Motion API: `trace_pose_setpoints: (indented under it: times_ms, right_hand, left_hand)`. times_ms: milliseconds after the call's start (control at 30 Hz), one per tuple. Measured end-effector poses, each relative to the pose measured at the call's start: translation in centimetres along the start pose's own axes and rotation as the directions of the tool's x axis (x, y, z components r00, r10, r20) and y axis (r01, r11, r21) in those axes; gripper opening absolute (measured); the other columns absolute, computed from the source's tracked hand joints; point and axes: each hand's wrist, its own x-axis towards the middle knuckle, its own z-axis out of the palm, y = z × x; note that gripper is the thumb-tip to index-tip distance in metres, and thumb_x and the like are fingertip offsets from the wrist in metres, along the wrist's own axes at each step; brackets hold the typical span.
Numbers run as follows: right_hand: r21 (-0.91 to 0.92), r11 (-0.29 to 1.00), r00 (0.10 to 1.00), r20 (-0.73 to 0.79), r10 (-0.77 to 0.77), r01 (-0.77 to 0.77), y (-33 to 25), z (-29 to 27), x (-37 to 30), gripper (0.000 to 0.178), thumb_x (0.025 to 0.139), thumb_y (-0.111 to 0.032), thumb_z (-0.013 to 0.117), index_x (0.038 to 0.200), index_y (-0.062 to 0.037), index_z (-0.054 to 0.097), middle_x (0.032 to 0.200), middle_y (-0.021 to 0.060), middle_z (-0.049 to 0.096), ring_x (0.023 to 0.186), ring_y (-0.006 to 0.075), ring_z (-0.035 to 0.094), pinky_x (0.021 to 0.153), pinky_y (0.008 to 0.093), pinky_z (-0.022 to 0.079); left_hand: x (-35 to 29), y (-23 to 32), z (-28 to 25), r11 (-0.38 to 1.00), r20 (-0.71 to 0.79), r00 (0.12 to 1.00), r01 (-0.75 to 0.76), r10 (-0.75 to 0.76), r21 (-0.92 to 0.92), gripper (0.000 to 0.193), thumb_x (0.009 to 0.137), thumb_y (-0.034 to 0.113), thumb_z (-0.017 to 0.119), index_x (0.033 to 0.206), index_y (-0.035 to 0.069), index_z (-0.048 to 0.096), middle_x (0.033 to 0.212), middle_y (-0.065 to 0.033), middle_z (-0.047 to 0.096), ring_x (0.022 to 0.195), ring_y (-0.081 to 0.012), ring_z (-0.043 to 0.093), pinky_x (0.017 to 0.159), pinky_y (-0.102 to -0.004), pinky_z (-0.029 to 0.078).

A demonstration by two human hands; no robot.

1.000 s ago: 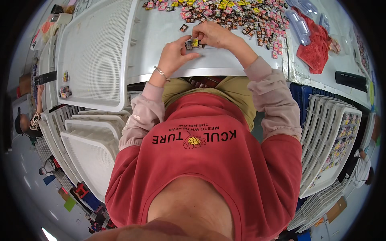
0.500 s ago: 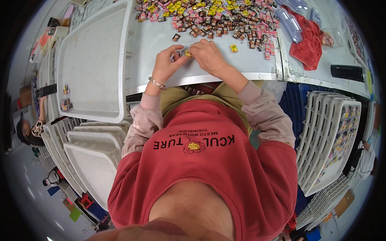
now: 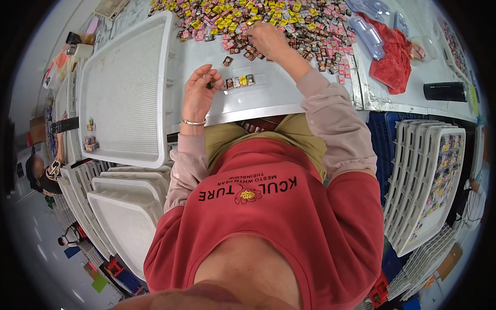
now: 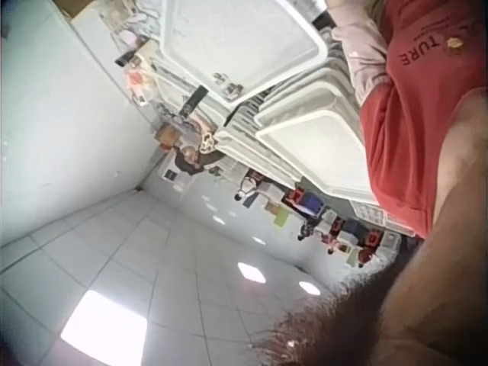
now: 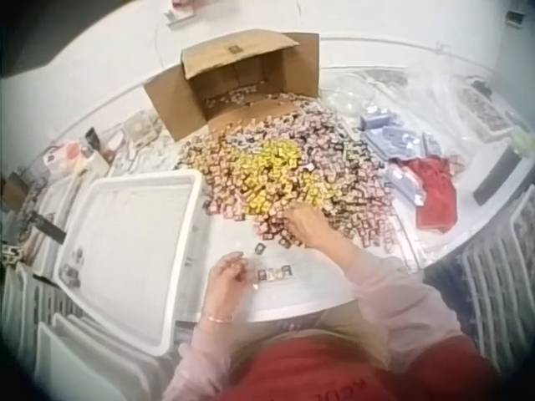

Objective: Picking and sorting small colorful toy figurines from a large pile into a plastic tray.

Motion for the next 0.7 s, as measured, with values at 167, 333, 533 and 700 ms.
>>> trace_pose_setpoints:
  times_ms: [167, 333, 533, 700]
  right_hand:
    - [0.179, 0.984, 1.0, -0.015, 0.011, -0.008, 1.7, -1.0, -1.2, 0.016, 0.081, -0.011, 0.058, 0.095, -0.005, 0.064, 0.086, 0.0129, 0.059, 0.074, 0.0279, 0.059, 0.065, 0.0363, 0.047]
    - [0.805, 0.386, 0.891, 0.381, 0.246, -0.451, -2.1, -3.5, -4.9, 0.016, 0.083, -0.009, 0.058, 0.098, -0.0035, 0.063, 0.073, 0.0062, 0.059, 0.06, 0.0055, 0.054, 0.053, 0.0227, 0.043]
    - [0.467, 0.795, 0.914, 0.306, 0.265, -0.387, -5.1, -2.4, -7.8, 0.006, 0.076, -0.009, 0.061, 0.08, -0.0057, 0.063, 0.078, 0.0074, 0.063, 0.064, 0.0216, 0.062, 0.057, 0.0336, 0.049]
    - [0.29, 0.952, 0.988, -0.084, 0.127, -0.097, -5.7, -1.2, -9.1, 0.005, 0.075, -0.01, 0.065, 0.077, -0.006, 0.065, 0.076, 0.0056, 0.058, 0.061, 0.0202, 0.059, 0.055, 0.0343, 0.047]
  left_hand:
    - [0.1, 0.3, -0.7, 0.982, 0.072, 0.995, -0.083, 0.071, 0.171, 0.019, 0.088, 0.007, 0.049, 0.103, -0.002, 0.058, 0.078, -0.0034, 0.057, 0.059, -0.0089, 0.048, 0.053, -0.0221, 0.041]
    - [-0.2, -1.2, 1.2, 0.866, 0.15, 0.989, -0.071, -0.004, 0.495, 0.025, 0.082, 0.011, 0.061, 0.105, 0.001, 0.06, 0.063, 0.002, 0.05, 0.051, -0.0076, 0.042, 0.047, -0.0235, 0.037]
    - [-0.4, -2.6, 3.1, 0.107, 0.447, 0.881, -0.465, 0.152, 0.879, 0.033, 0.077, 0.02, 0.068, 0.105, 0.003, 0.062, 0.061, -0.0001, 0.054, 0.053, -0.0106, 0.05, 0.051, -0.0263, 0.043]
    - [0.0, -1.2, 2.7, 0.925, 0.154, 0.976, 0.088, -0.154, 0.37, 0.028, 0.088, 0.015, 0.049, 0.11, -0.001, 0.055, 0.079, -0.008, 0.059, 0.068, -0.0187, 0.059, 0.062, -0.0334, 0.051]
